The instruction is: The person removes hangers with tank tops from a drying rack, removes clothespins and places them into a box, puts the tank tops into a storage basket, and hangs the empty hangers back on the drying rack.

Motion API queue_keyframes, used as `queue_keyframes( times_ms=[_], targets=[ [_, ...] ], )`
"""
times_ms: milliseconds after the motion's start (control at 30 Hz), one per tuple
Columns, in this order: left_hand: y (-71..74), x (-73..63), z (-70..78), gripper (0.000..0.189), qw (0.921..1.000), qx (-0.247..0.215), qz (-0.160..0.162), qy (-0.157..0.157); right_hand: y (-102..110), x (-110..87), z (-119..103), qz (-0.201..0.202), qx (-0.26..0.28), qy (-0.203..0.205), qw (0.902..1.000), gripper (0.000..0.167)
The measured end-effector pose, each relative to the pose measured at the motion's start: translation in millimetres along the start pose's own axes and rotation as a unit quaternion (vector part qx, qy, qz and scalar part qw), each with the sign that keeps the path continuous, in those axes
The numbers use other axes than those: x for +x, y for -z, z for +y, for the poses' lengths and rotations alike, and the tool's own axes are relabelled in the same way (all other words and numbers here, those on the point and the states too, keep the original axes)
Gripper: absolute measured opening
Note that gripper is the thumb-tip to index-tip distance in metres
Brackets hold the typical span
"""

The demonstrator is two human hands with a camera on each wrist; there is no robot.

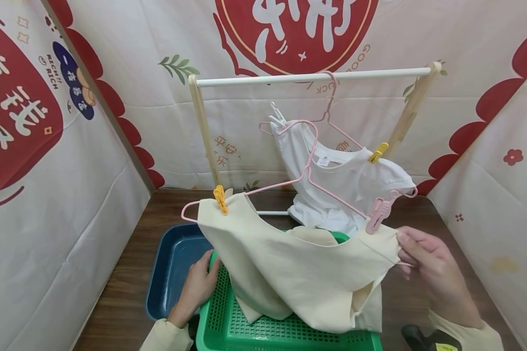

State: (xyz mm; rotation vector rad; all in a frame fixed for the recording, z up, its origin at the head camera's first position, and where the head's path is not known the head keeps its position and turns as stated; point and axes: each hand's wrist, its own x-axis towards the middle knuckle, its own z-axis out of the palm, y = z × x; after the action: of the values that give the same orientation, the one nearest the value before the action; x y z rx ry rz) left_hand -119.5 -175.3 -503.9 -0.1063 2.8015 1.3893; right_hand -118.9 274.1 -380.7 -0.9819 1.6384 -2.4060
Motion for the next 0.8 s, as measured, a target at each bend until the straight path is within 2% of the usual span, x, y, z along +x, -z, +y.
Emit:
queue_keyframes(
  times_ms=[233, 367, 600, 800],
  targets=[
    [0.6, 0.7, -0.4, 0.038, 1.0000, 0.003, -0.001, 0.001, 7, 2.8, 18, -0.031, 0.016, 0.009, 0.9994, 0.047],
    [-0.2, 0.8, -1.7, 0.037, 1.0000, 0.002, 0.001, -0.003, 11, 3.1, 27, -0.040, 0.009, -0.006, 0.9991, 0.047],
    [-2.6, 1.4, -3.2, 0.033, 0.9999, -0.010, 0.002, -0.011, 18, 1.9, 40, -0.029, -0.061, -0.046, 0.9966, 0.042],
    [-2.8, 2.2, -2.3, 0.031, 0.9999, -0.007, 0.003, -0.008, 24, -0.6, 56, -0.027, -0.082, -0.061, 0.9944, 0.040]
  ],
)
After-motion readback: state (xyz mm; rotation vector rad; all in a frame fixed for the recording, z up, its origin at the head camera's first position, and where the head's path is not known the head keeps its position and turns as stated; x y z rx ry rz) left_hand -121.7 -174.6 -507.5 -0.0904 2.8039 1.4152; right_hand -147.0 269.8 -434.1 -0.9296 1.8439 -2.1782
